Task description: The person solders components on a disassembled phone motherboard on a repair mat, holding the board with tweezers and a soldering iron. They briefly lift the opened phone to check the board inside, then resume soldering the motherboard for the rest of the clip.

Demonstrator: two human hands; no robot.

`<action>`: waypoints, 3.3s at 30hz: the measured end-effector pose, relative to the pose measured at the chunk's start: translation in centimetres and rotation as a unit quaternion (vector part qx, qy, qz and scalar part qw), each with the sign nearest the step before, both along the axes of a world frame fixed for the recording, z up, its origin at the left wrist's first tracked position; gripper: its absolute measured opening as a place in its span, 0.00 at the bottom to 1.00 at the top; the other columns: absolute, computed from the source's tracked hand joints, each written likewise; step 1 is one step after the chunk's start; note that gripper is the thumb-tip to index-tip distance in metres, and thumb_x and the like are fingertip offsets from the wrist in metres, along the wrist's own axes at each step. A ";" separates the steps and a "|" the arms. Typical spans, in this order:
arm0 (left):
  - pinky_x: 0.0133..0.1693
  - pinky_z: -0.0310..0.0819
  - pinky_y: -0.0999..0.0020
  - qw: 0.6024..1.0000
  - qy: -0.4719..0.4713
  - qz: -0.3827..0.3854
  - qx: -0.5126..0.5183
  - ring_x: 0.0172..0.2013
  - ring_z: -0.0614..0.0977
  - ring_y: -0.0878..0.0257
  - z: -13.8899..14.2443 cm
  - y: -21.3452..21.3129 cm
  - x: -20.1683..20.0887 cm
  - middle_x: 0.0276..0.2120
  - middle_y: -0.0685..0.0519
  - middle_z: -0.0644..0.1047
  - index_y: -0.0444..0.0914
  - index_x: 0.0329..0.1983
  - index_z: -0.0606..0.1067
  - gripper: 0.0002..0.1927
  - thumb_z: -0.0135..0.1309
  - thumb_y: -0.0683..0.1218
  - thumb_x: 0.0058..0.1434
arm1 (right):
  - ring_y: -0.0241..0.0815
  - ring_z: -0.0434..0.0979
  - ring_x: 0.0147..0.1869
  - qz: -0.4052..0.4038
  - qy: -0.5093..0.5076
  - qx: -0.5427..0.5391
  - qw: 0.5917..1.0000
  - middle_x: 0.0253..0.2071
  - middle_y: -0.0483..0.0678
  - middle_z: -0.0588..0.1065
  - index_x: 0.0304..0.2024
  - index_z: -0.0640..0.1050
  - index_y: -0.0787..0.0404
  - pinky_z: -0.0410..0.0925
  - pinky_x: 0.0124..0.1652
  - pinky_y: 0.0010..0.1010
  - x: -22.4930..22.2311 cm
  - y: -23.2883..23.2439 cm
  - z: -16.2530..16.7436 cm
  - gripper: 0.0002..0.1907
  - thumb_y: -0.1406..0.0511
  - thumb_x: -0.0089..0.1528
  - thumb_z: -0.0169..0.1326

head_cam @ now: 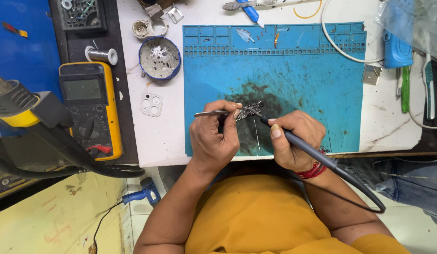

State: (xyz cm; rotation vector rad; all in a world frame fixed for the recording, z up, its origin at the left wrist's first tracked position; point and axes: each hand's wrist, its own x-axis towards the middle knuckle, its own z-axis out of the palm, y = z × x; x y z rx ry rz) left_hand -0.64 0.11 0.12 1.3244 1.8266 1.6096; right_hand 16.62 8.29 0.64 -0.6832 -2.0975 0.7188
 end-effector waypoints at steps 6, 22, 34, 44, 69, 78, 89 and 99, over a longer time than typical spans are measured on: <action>0.36 0.78 0.70 1.000 0.012 0.002 0.003 0.32 0.85 0.62 0.0 0.0 0.0 0.41 0.51 0.82 0.37 0.46 0.71 0.08 0.56 0.34 0.68 | 0.47 0.76 0.29 -0.003 -0.012 -0.001 1.000 0.32 0.51 0.78 0.35 0.74 0.64 0.67 0.32 0.33 -0.3 0.0 0.2 0.05 0.70 0.66 0.54; 0.36 0.79 0.70 1.000 0.022 0.008 0.011 0.35 0.85 0.60 0.0 0.1 -0.1 0.41 0.50 0.82 0.37 0.46 0.71 0.08 0.56 0.34 0.68 | 0.46 0.76 0.29 -0.005 -0.018 0.001 1.000 0.31 0.51 0.78 0.35 0.73 0.63 0.68 0.33 0.32 -0.3 0.1 0.4 0.05 0.71 0.66 0.55; 0.36 0.79 0.70 1.000 0.023 0.017 0.009 0.34 0.85 0.60 0.0 0.1 0.1 0.41 0.51 0.82 0.37 0.46 0.71 0.08 0.56 0.34 0.68 | 0.45 0.76 0.28 -0.007 -0.013 0.005 1.000 0.30 0.50 0.78 0.34 0.74 0.64 0.67 0.31 0.32 -0.3 0.0 0.2 0.05 0.71 0.66 0.55; 0.36 0.80 0.71 1.000 0.019 0.014 0.008 0.36 0.86 0.59 0.1 0.0 0.2 0.42 0.49 0.82 0.36 0.46 0.71 0.08 0.55 0.33 0.68 | 0.47 0.76 0.29 -0.007 -0.014 0.007 1.000 0.30 0.51 0.77 0.35 0.75 0.65 0.68 0.31 0.32 -0.2 0.1 0.2 0.05 0.71 0.67 0.54; 0.34 0.78 0.68 0.999 0.035 0.001 -0.001 0.33 0.85 0.60 0.0 0.0 0.0 0.40 0.52 0.82 0.37 0.45 0.70 0.09 0.55 0.34 0.67 | 0.46 0.74 0.27 -0.015 -0.019 0.011 1.000 0.28 0.51 0.75 0.34 0.73 0.64 0.65 0.28 0.31 -0.3 0.0 0.2 0.06 0.72 0.67 0.55; 0.35 0.78 0.68 0.999 0.040 0.000 0.000 0.33 0.84 0.60 0.0 0.0 0.0 0.40 0.52 0.82 0.38 0.46 0.70 0.09 0.55 0.34 0.67 | 0.46 0.74 0.27 -0.009 -0.017 0.014 1.000 0.28 0.51 0.75 0.34 0.73 0.65 0.65 0.28 0.31 -0.3 0.0 0.3 0.05 0.72 0.66 0.55; 0.33 0.77 0.68 1.000 0.031 -0.001 -0.007 0.31 0.85 0.60 0.0 0.0 0.0 0.39 0.52 0.82 0.37 0.46 0.69 0.09 0.55 0.34 0.67 | 0.46 0.74 0.27 -0.009 -0.010 0.015 1.000 0.27 0.50 0.74 0.34 0.74 0.65 0.65 0.28 0.32 -0.3 0.0 0.2 0.05 0.72 0.66 0.55; 0.34 0.77 0.68 0.999 0.041 0.001 0.000 0.31 0.84 0.60 0.0 0.0 -0.1 0.40 0.52 0.82 0.38 0.46 0.69 0.10 0.55 0.34 0.67 | 0.47 0.73 0.27 -0.008 -0.009 0.013 1.000 0.27 0.51 0.74 0.34 0.74 0.65 0.65 0.27 0.31 -0.1 0.0 0.1 0.05 0.72 0.66 0.54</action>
